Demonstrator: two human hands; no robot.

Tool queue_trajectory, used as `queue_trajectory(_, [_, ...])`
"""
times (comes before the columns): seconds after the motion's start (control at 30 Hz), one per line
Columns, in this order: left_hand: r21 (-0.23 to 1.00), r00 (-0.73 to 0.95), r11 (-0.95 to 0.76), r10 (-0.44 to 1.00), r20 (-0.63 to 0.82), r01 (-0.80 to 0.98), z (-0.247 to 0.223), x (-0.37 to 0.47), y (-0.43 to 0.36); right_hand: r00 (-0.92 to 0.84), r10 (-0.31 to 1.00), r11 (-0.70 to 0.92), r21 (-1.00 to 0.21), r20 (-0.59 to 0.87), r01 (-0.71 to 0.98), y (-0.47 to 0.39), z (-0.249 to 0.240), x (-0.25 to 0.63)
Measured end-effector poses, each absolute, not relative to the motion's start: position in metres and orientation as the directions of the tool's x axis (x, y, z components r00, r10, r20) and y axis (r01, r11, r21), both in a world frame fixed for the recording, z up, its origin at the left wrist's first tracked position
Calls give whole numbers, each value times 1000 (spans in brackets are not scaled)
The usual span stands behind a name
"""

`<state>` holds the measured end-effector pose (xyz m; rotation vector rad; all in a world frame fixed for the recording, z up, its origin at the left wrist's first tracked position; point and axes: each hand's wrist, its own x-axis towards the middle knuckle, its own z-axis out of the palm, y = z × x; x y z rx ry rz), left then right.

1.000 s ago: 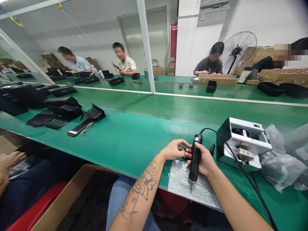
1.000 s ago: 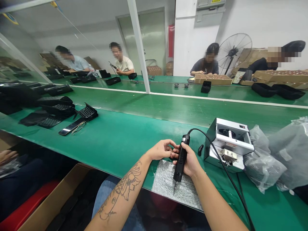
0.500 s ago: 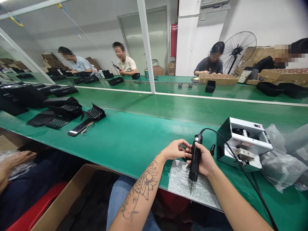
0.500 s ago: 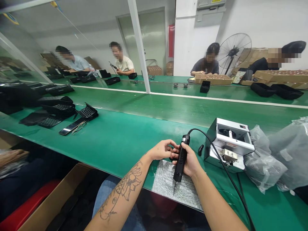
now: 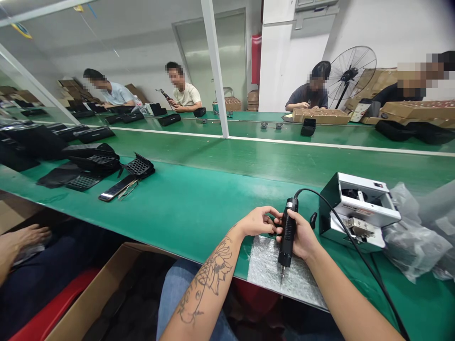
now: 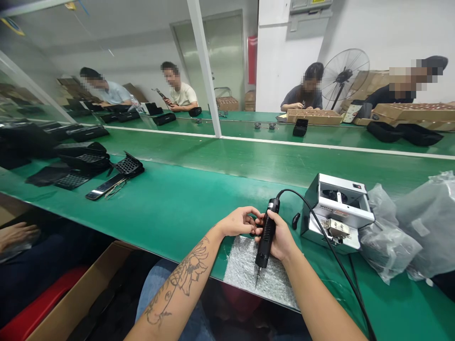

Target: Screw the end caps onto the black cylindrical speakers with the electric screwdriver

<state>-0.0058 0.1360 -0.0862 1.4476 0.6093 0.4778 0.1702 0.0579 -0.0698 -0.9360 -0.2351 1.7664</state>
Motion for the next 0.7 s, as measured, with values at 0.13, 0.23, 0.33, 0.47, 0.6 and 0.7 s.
queue_trajectory(0.13, [993, 780, 103, 616, -112, 62, -86, -5, 136, -110, 895, -368, -574, -433, -731, 58, -71, 170])
queue_trajectory(0.23, [992, 781, 111, 614, -115, 59, -83, -4, 135, -100, 908, -340, -578, -406, -742, 57, -70, 170])
queue_trajectory(0.33, [992, 779, 111, 617, -110, 53, -81, -3, 134, -91, 914, -325, -579, -395, -748, 56, -70, 170])
queue_trajectory(0.47, [993, 782, 110, 614, -107, 50, -80, -3, 133, -87, 915, -320, -576, -394, -752, 56, -70, 171])
queue_trajectory(0.6, [991, 782, 122, 613, -112, 46, -79, -2, 133, -81, 913, -317, -574, -399, -755, 57, -70, 171])
queue_trajectory(0.7, [991, 783, 130, 611, -115, 44, -77, -3, 132, -74, 914, -314, -577, -400, -754, 57, -69, 170])
